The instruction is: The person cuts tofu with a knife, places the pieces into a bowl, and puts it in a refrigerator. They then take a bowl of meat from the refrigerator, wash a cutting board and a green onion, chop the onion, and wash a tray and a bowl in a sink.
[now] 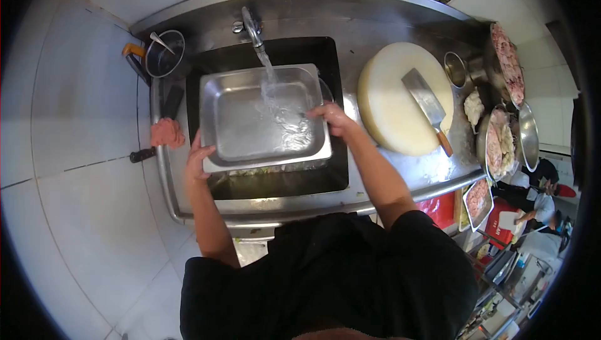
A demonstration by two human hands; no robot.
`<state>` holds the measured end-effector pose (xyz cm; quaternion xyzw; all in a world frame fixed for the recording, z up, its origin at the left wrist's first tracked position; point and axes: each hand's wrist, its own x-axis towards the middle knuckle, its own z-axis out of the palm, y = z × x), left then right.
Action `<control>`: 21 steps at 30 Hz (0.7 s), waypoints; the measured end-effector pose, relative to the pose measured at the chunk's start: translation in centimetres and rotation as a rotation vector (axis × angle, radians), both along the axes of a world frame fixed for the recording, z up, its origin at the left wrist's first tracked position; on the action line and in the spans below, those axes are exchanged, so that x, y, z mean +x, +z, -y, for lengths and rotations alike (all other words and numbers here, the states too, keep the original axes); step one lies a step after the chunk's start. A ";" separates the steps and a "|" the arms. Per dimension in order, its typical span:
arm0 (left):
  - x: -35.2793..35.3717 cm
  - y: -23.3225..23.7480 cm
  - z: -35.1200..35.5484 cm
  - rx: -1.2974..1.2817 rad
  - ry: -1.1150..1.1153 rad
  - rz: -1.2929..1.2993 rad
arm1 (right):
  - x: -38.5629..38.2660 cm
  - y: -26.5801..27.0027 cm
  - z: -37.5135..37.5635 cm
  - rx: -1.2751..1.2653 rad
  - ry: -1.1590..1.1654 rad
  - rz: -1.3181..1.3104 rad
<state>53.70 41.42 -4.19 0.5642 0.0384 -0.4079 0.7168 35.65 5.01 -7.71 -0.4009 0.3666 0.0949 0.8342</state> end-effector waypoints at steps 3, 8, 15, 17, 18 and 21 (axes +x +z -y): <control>-0.8 -8.2 0.8 0.052 -0.122 -0.142 | 0.3 1.6 2.4 -0.186 0.226 -0.148; -3.1 -14.3 5.0 0.285 -0.311 -0.482 | -1.1 10.1 3.7 -0.433 0.303 -0.252; 6.8 2.9 15.7 0.369 -0.442 0.830 | -5.9 5.9 1.2 -0.336 -0.202 -0.092; 9.6 6.9 20.4 0.098 -0.371 0.560 | -6.8 4.0 0.1 -0.208 -0.247 -0.013; 8.9 10.6 23.3 -0.044 -0.440 0.461 | -7.3 4.4 -0.6 -0.188 -0.261 -0.058; 10.6 11.7 29.2 -0.143 -0.528 0.204 | -10.0 5.9 -1.5 -0.256 -0.156 -0.110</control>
